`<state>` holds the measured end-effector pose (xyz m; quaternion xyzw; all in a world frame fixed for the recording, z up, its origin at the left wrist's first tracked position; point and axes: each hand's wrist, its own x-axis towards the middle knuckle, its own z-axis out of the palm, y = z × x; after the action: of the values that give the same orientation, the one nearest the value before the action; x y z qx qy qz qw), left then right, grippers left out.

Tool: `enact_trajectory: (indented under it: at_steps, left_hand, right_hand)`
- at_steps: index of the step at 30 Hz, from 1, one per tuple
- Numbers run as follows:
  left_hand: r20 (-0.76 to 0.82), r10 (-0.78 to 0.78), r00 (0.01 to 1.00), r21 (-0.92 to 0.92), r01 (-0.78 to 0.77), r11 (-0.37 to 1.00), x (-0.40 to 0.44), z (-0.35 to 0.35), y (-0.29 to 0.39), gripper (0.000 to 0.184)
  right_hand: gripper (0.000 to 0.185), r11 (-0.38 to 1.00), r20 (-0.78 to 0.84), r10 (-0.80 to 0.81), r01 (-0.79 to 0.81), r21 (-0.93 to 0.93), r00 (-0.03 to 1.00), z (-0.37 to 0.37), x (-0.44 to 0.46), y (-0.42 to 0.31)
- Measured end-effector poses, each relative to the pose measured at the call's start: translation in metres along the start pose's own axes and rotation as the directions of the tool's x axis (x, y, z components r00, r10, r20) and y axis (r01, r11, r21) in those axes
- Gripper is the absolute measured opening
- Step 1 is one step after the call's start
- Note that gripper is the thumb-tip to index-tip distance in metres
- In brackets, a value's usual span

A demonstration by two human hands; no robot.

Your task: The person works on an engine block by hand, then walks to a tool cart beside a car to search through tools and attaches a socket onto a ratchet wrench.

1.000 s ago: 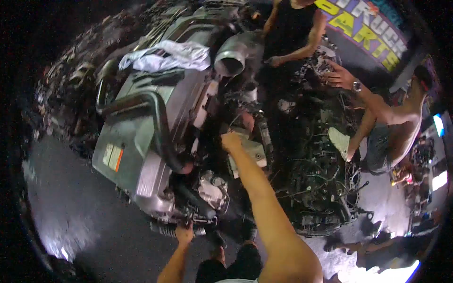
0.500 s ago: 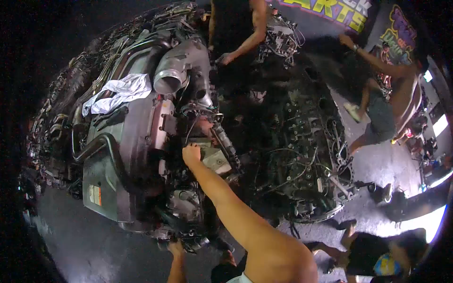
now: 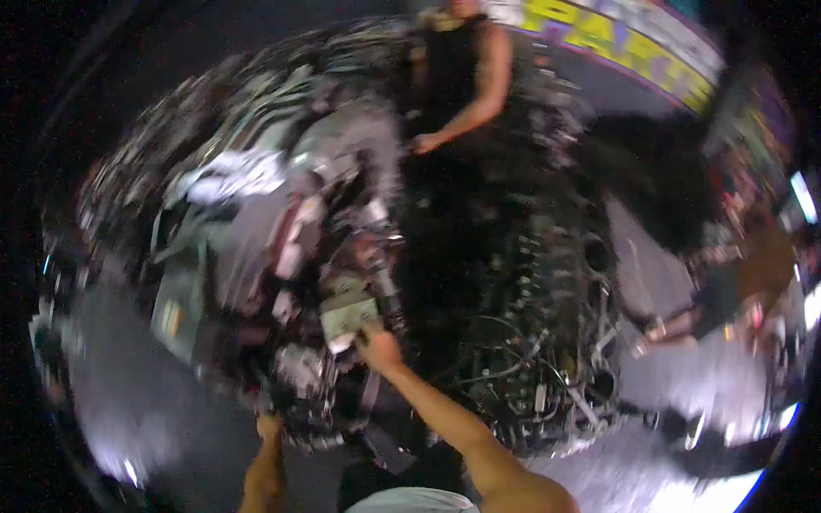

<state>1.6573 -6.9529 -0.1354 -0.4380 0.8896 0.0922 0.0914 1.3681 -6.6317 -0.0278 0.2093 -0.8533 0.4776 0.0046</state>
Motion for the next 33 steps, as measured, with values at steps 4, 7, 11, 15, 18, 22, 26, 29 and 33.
enact_trajectory:
  at_steps: [4, 7, 11, 15, 18, 22, 26, 29, 33]
  left_hand:
    - [-0.022, -0.223, 0.975, 0.107, 0.224, 0.969, -0.007, 0.0, 0.012, 0.044]
    - [-0.007, -0.276, 0.961, 0.041, 0.276, 0.96, -0.013, -0.019, 0.025, 0.049]
    - [-0.016, -0.175, 0.984, 0.0, 0.175, 0.984, 0.016, 0.011, -0.009, 0.04]
    - [-0.236, 0.114, 0.965, -0.015, -0.121, 0.993, 0.022, 0.013, -0.034, 0.028]
    - [-0.448, 0.189, 0.874, -0.047, -0.234, 0.971, 0.038, 0.003, -0.061, 0.03]
    - [-0.232, -0.077, 0.97, -0.326, -0.003, 0.945, 0.041, -0.001, -0.102, 0.04]
    - [0.11, -0.168, 0.98, -0.39, 0.198, 0.899, 0.027, -0.033, -0.101, 0.041]
    - [-0.16, -0.097, 0.982, -0.56, -0.01, 0.828, 0.022, -0.046, -0.095, 0.035]
    - [-0.16, -0.071, 0.984, -0.574, -0.034, 0.818, 0.034, -0.032, -0.078, 0.034]
  right_hand:
    - [0.022, 0.992, -0.011, -0.053, 0.054, 0.11, 0.999, -0.02, -0.005, 0.003]
    - [0.02, 0.983, -0.032, -0.134, 0.137, 0.125, 0.99, -0.016, 0.025, -0.004]
    - [0.021, 0.95, -0.097, -0.246, 0.26, 0.173, 0.964, 0.003, 0.079, -0.061]
    - [0.024, 0.865, -0.077, -0.49, 0.495, 0.077, 0.868, 0.042, 0.154, -0.145]
    - [0.027, 0.754, -0.011, -0.657, 0.656, -0.041, 0.754, 0.084, 0.228, -0.203]
    - [0.036, 0.637, 0.047, -0.757, 0.753, -0.165, 0.651, 0.147, 0.313, -0.259]
    - [0.037, 0.379, 0.164, -0.881, 0.868, -0.321, 0.445, 0.209, 0.359, -0.196]
    - [0.037, 0.452, 0.091, -0.883, 0.886, -0.105, 0.461, 0.211, 0.343, -0.211]
    - [0.043, 0.372, 0.184, -0.878, 0.871, -0.32, 0.443, 0.202, 0.335, -0.233]
